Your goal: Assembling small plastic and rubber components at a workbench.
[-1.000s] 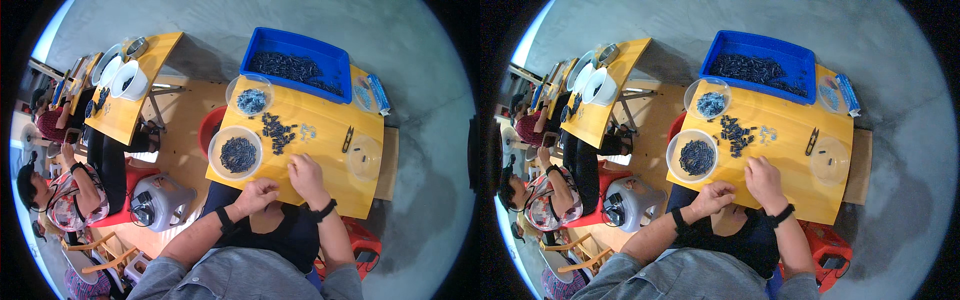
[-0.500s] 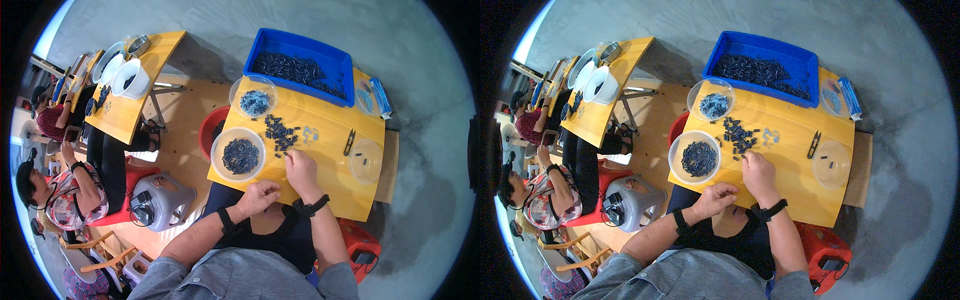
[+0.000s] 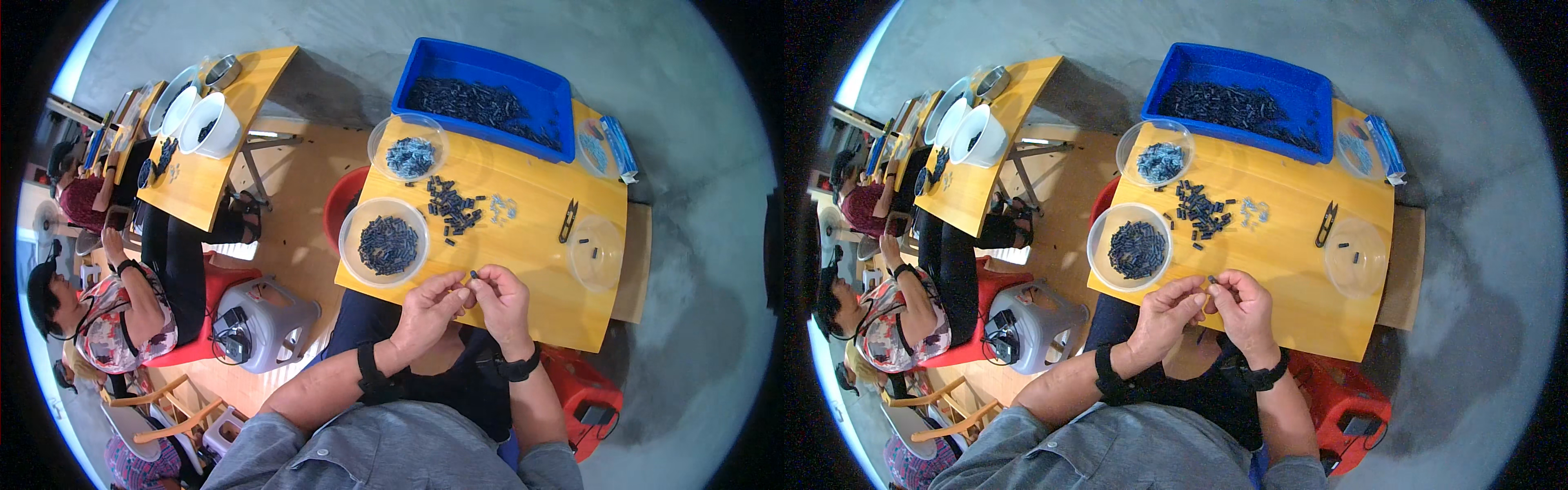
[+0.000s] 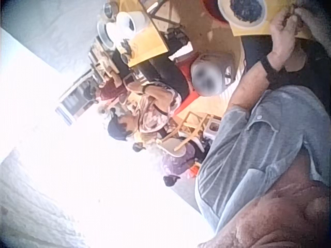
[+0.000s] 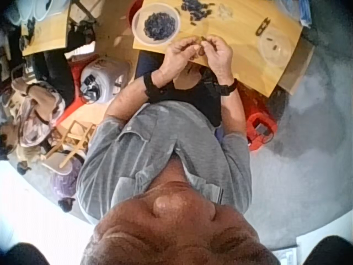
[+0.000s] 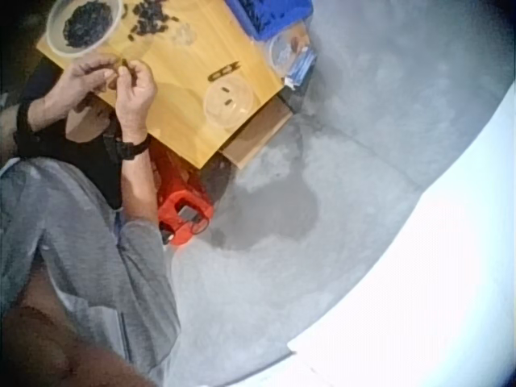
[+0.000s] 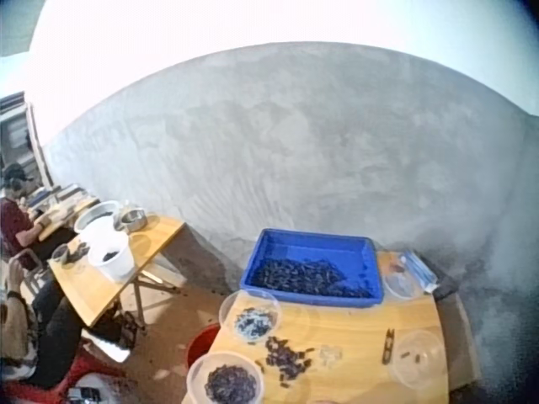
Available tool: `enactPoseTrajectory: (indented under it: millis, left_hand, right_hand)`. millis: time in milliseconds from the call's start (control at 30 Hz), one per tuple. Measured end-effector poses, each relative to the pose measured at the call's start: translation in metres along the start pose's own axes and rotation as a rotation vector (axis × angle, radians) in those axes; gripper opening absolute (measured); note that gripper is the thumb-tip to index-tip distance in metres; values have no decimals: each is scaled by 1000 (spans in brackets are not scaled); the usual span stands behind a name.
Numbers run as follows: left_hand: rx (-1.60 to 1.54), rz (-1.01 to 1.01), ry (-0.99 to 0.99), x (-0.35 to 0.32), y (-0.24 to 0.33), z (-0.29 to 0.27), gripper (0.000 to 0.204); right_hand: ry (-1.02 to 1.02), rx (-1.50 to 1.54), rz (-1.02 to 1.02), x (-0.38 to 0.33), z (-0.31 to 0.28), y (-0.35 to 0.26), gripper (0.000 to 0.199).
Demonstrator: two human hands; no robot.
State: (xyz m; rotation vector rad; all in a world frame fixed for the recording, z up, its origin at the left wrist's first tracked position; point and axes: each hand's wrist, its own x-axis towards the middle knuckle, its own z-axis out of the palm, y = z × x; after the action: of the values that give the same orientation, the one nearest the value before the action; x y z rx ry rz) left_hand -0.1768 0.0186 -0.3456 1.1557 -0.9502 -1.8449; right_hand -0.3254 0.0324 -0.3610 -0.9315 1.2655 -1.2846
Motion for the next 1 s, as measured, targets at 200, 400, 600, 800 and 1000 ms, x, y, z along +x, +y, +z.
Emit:
enactPoseTrajectory:
  millis: [200, 400, 600, 800, 1000]
  left_hand:
    - [-87, 5, 39, -4, 7, 8, 25]
    - [187, -289, -158, 4, 30, -9, 20]
    - [203, -432, -328, 14, 28, -23, 19]
    - [104, -474, -309, 3, 1, -33, 16]
    - [91, -430, -341, -4, -16, -38, 18]
  right_hand:
    - [-65, -52, 28, -4, -2, -16, 6]
    - [-408, -640, -171, 2, -14, -51, 11]
    - [-556, -576, -30, 5, -16, -54, 10]
    - [-104, -606, 27, 40, -38, -11, 9]
    - [202, -1069, -232, 76, -36, 4, 10]
